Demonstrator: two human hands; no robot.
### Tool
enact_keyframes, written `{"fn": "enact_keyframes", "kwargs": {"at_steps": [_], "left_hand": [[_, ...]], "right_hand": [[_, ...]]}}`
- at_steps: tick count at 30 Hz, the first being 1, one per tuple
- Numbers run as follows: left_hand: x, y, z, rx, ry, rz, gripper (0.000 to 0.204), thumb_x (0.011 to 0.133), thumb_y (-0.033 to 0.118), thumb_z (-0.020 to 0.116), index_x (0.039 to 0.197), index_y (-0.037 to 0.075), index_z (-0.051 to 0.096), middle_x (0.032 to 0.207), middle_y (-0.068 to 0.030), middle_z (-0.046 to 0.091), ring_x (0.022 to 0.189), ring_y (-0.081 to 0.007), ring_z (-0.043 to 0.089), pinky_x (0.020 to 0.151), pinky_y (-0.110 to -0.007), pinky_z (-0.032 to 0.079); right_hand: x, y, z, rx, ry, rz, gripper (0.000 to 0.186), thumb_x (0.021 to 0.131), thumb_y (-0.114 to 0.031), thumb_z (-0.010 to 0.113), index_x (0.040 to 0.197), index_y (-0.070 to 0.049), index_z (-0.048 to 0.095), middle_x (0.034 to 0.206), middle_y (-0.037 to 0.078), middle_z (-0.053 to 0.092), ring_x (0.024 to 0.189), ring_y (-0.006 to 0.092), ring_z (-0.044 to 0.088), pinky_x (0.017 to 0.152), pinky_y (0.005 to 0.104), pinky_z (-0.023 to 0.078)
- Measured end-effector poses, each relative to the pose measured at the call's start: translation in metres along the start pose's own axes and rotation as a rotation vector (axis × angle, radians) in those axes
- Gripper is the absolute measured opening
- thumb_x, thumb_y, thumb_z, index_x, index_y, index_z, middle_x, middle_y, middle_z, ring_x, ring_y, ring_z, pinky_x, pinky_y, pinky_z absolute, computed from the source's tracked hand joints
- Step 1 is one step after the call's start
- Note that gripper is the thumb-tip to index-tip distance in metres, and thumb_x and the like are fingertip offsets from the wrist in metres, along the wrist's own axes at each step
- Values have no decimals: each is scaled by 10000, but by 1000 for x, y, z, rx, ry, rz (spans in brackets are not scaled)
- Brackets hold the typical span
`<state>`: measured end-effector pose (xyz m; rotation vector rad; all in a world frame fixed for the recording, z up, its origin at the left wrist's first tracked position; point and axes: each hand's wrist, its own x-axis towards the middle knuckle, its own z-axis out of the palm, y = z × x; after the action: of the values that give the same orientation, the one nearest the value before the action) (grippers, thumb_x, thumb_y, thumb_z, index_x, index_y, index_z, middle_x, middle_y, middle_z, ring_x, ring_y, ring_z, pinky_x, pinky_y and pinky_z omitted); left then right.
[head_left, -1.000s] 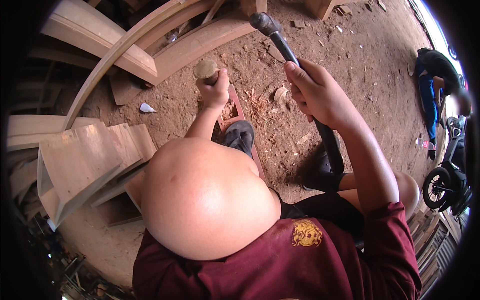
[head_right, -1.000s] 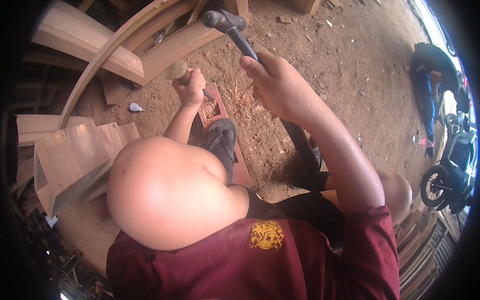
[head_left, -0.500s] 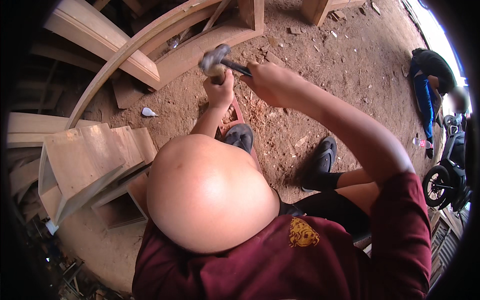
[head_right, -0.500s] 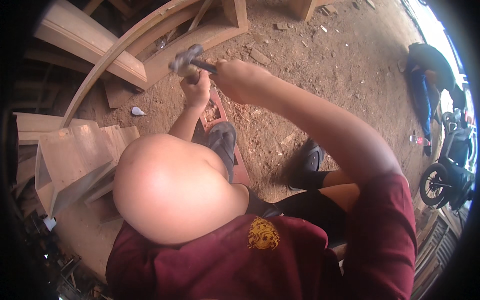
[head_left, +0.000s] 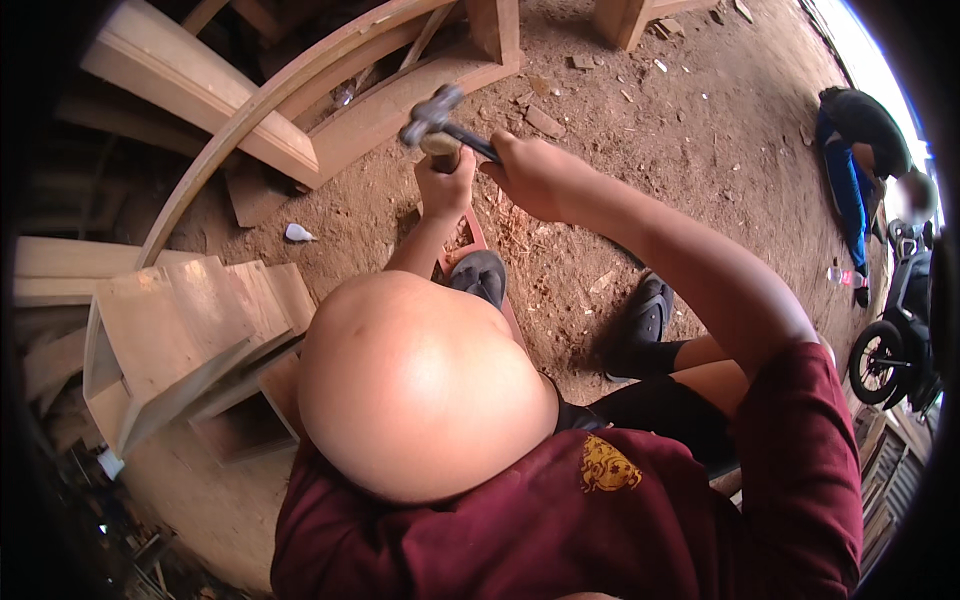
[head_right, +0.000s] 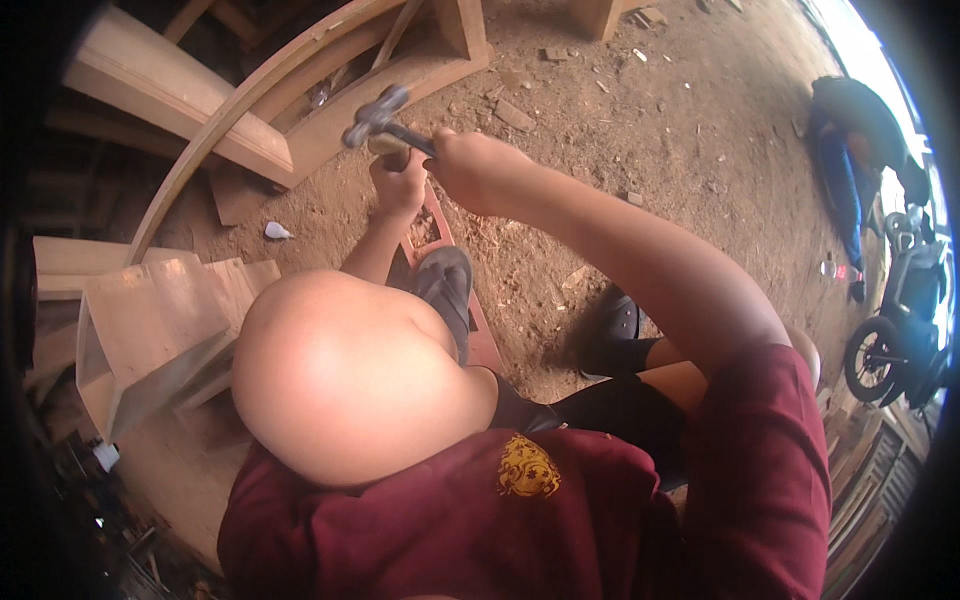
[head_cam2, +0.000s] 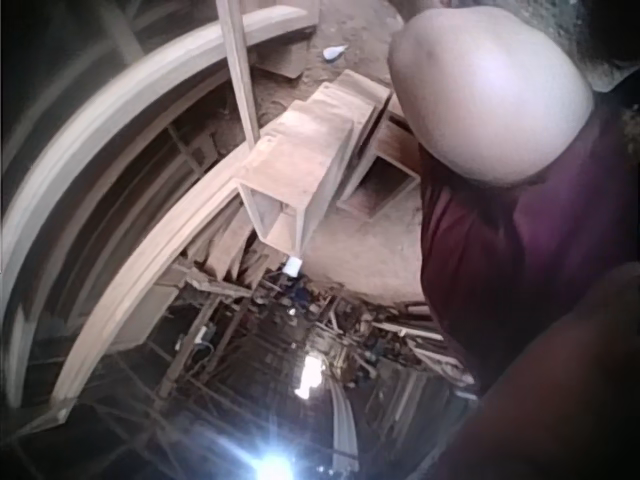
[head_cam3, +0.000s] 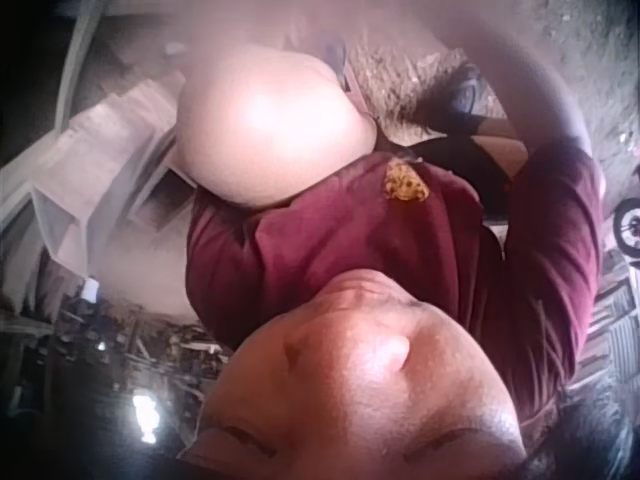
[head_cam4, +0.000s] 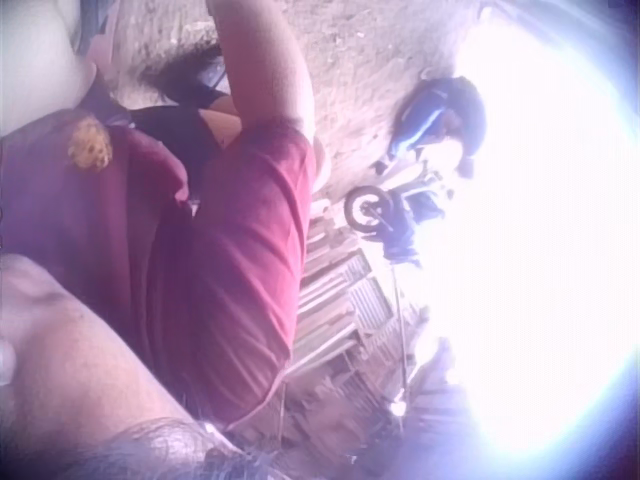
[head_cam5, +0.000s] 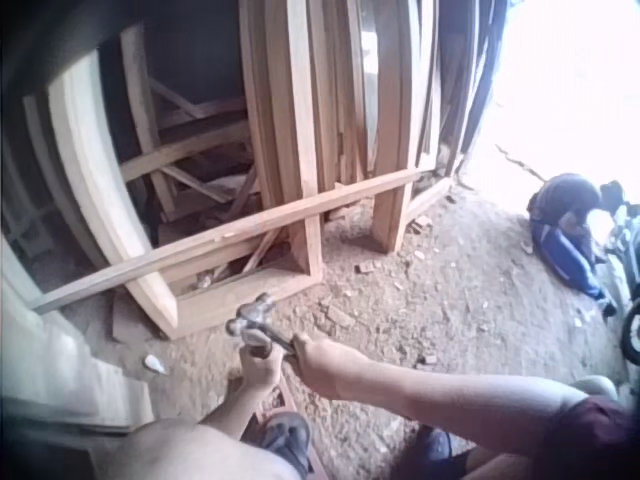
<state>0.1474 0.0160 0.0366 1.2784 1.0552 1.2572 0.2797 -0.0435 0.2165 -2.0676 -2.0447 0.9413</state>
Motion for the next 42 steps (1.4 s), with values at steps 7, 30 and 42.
{"fn": "enact_keyframes", "kwargs": {"at_steps": [7,30,42], "left_hand": [[53,-5,2,-142,127,-395,207,850,147,642,710,76,507,551,-5,521,404,-87,472,365,-250,376],[-23,5,-46,-375,-180,84,89,874,16,527,800,35,482,578,-20,447,473,-93,401,468,-271,373],[-42,14,-60,-274,-114,96,339,779,213,500,1047,5,488,919,-118,528,853,-215,530,815,-376,453]], "right_hand": [[-81,80,-34,733,-307,496,291,998,-337,509,847,-92,464,589,-46,377,436,63,352,376,262,308],[-184,117,-77,1099,105,594,259,1021,-367,472,922,-128,477,590,-84,332,403,-4,269,338,184,205],[-178,110,-73,1120,73,578,263,1023,-361,467,938,-113,489,606,-76,346,422,-1,283,351,178,222]]}}
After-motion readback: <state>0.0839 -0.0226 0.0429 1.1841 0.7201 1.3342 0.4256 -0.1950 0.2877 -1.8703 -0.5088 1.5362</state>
